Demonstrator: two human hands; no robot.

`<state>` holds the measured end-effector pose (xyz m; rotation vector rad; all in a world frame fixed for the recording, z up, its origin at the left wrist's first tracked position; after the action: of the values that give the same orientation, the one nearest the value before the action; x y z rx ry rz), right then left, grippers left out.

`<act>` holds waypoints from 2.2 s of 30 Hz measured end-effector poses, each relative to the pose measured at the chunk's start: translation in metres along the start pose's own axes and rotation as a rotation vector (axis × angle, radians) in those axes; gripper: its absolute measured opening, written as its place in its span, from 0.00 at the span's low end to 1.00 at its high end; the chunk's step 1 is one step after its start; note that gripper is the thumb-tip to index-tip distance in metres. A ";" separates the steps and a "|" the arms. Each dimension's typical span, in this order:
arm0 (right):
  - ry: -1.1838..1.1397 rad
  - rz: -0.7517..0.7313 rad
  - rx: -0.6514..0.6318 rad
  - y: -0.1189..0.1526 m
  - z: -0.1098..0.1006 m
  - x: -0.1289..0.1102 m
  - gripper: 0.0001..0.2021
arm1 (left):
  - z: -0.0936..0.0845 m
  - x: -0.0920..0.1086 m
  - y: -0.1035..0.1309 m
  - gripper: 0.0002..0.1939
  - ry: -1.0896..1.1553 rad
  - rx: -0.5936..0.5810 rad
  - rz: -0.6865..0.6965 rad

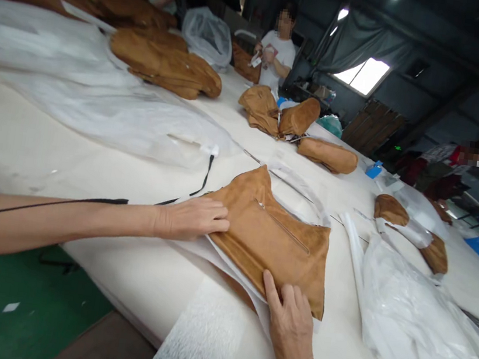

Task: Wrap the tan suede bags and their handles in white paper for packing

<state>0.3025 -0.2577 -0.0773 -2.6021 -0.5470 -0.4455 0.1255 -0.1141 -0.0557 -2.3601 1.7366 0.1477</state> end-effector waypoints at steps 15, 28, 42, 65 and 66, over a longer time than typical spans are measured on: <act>-0.092 -0.301 -0.207 0.007 0.030 -0.008 0.34 | 0.005 -0.026 0.048 0.16 0.160 0.238 -0.077; -0.139 -0.227 -0.321 -0.004 0.016 -0.012 0.39 | -0.031 -0.042 0.043 0.19 0.481 -0.178 -0.219; -0.278 -0.042 -0.538 0.011 0.000 -0.011 0.31 | 0.045 0.052 -0.045 0.28 0.279 -0.093 0.271; -0.349 0.110 -0.441 -0.009 0.036 -0.004 0.38 | 0.038 0.052 -0.037 0.38 0.362 -0.106 0.304; -0.341 0.088 -0.438 -0.007 0.034 -0.005 0.40 | 0.038 0.052 -0.036 0.39 0.368 -0.107 0.305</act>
<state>0.3026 -0.2372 -0.1062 -3.1379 -0.4812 -0.0945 0.1775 -0.1437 -0.0995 -2.2884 2.3079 -0.1639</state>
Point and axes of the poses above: each hand's wrist, its own y-axis away from the middle knuckle, its own z-axis out of the palm, x = y × z, the point moved 8 cm from there along -y, towards the middle knuckle, and after that the axes turned 11 degrees about -x, right-handed, at the moved point
